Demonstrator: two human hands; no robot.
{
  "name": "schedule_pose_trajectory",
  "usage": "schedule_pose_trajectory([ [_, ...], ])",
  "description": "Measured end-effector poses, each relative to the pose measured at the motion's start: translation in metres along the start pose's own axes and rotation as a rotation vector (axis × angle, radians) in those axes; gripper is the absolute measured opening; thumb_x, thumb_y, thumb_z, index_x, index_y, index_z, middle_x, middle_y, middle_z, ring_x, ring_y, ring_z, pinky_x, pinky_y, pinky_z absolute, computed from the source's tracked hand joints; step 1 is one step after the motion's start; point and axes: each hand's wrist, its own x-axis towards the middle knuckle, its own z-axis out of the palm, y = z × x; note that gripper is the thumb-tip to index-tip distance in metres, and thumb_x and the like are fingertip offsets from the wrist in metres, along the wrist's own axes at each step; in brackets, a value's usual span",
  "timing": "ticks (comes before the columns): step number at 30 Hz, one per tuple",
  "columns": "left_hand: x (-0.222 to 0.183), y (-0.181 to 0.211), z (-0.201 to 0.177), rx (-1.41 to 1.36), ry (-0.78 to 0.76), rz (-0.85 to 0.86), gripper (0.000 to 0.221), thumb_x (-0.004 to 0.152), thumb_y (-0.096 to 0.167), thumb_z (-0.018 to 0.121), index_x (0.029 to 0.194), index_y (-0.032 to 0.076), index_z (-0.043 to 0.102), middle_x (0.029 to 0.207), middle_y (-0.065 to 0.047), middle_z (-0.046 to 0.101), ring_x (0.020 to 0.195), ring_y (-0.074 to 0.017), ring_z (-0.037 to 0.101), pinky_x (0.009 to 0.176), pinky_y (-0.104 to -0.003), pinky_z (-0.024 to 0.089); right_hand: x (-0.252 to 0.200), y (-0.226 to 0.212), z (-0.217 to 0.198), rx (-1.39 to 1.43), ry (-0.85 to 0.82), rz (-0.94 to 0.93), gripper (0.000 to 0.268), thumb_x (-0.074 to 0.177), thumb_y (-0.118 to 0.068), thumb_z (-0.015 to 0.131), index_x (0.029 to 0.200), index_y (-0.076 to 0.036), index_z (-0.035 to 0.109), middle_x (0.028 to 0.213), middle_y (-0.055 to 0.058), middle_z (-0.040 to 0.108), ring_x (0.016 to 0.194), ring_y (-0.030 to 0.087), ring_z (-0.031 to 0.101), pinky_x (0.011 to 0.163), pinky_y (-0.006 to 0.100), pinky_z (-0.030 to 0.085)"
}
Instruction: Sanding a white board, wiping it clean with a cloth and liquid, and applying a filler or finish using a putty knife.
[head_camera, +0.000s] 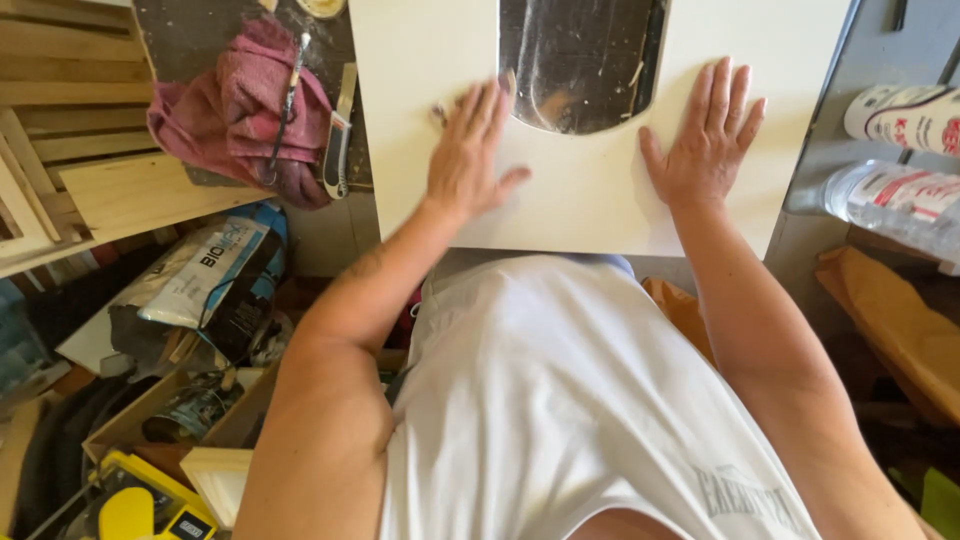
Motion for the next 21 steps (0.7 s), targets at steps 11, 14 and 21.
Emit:
schedule_pose_trajectory([
  [11,-0.015,0.021,0.040,-0.076,0.063,0.061,0.111,0.094,0.067,0.078,0.167,0.003,0.025,0.173,-0.017,0.025,0.161,-0.0377,0.023,0.135,-0.050,0.021,-0.004,0.003,0.002,-0.009,0.002,0.005,0.091,0.114,-0.065,0.041,0.173,-0.001,0.017,0.179,0.014,0.011,0.162,0.035,0.002,0.131,0.061,0.003],
  [14,-0.006,0.024,0.045,-0.202,0.153,0.162,0.114,0.083,0.064,0.089,0.164,0.006,0.034,0.166,-0.021,0.040,0.155,-0.0414,0.036,0.131,-0.053,0.027,0.007,0.003,0.001,-0.010,0.042,-0.009,0.090,0.114,-0.064,0.042,0.173,-0.001,0.017,0.179,0.015,0.013,0.162,0.035,0.004,0.131,0.061,0.004],
  [21,-0.010,0.045,0.056,-0.182,0.132,0.106,0.123,0.090,0.071,0.083,0.172,0.011,0.014,0.178,-0.012,0.023,0.164,-0.0384,0.025,0.126,-0.056,0.042,-0.003,-0.009,-0.013,-0.031,-0.074,0.033,0.088,0.116,-0.057,0.049,0.172,0.000,0.013,0.179,0.016,0.010,0.162,0.036,0.002,0.131,0.061,0.003],
])
